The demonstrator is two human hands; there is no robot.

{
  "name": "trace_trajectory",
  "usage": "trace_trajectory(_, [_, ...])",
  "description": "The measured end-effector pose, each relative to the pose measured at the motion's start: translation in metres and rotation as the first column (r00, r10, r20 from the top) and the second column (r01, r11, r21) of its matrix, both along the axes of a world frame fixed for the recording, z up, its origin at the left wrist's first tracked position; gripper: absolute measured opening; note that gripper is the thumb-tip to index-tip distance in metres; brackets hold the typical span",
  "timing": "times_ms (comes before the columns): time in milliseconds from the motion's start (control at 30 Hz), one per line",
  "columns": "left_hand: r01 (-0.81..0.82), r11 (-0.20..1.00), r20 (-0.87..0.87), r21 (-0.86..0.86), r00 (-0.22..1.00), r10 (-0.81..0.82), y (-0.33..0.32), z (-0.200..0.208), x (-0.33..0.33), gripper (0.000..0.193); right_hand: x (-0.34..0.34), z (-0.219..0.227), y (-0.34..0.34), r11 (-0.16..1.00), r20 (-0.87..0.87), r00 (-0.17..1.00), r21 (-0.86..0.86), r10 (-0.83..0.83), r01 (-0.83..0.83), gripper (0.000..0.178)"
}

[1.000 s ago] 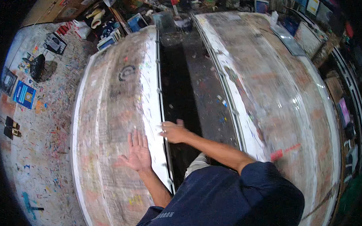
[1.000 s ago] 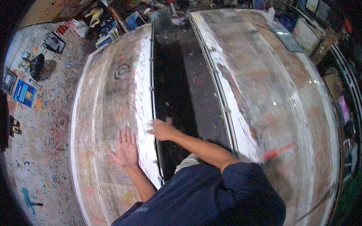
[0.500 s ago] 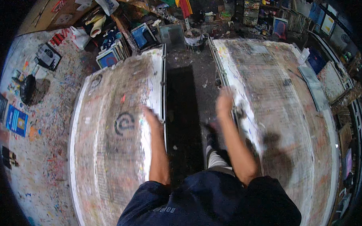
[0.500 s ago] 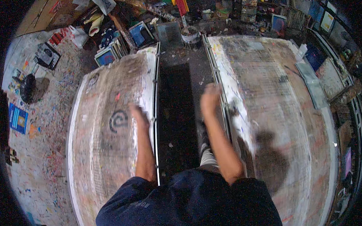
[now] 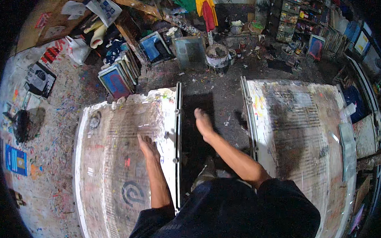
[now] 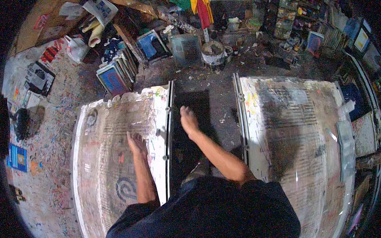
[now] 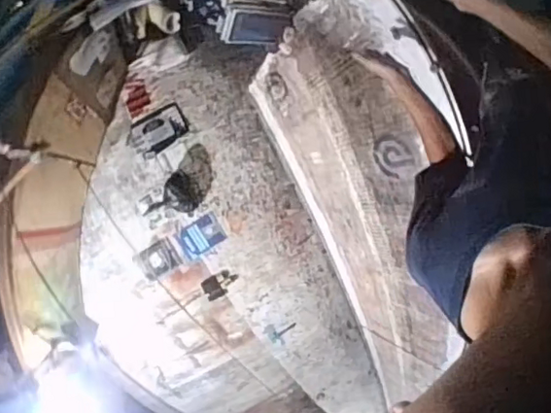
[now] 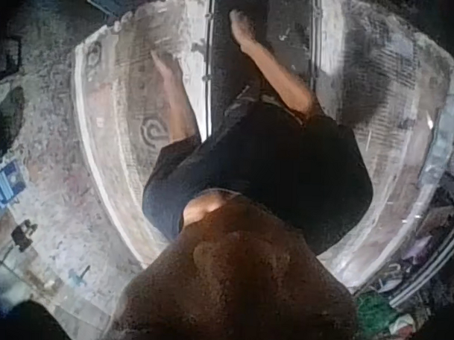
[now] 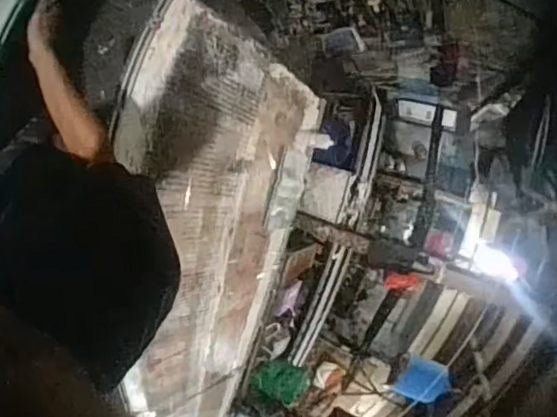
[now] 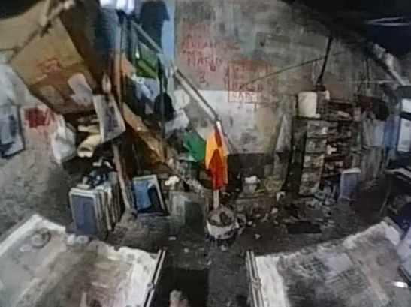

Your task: The person smooths a stencil onto a long printing table, picks up a plastic bag, and then retrieves a screen frame and a container of ink.

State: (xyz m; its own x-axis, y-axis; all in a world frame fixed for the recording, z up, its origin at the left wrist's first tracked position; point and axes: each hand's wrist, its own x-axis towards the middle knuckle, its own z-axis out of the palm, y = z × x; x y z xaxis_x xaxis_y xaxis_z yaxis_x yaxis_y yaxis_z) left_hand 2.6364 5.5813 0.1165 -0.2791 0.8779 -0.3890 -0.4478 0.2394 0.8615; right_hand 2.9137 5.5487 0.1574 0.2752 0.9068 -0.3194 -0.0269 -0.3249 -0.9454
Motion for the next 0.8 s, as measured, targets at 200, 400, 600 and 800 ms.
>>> trace_trajectory(200, [0.354, 0.923, 0.160, 0.152, 0.913, -0.377, 0.150, -0.020, 0.198, 0.057, 0.005, 0.001, 0.151, 0.988, -0.276, 0.951, 0.108, 0.138, -0.112, 0.082])
trace_trajectory(400, [0.483, 0.861, 0.280, 0.156, 0.815, -0.508, 0.309, 0.014, 0.262, 0.061, 0.124, -0.004, 0.287, 0.906, 0.120, 0.898, 0.043, -0.424, 0.422, 0.064])
trace_trajectory(600, [0.656, 0.742, 0.100, 0.138, 0.736, -0.669, 0.414, -0.010, 0.390, 0.068, 0.167, -0.045, 0.434, 0.950, -0.162, 0.976, 0.252, -0.145, 0.183, 0.063])
trace_trajectory(800, [0.705, 0.694, 0.376, -0.149, 0.689, -0.619, 0.547, -0.001, 0.450, 0.062, 0.329, -0.088, 0.569, 0.993, 0.356, 0.931, -0.116, 0.074, -0.034, 0.060])
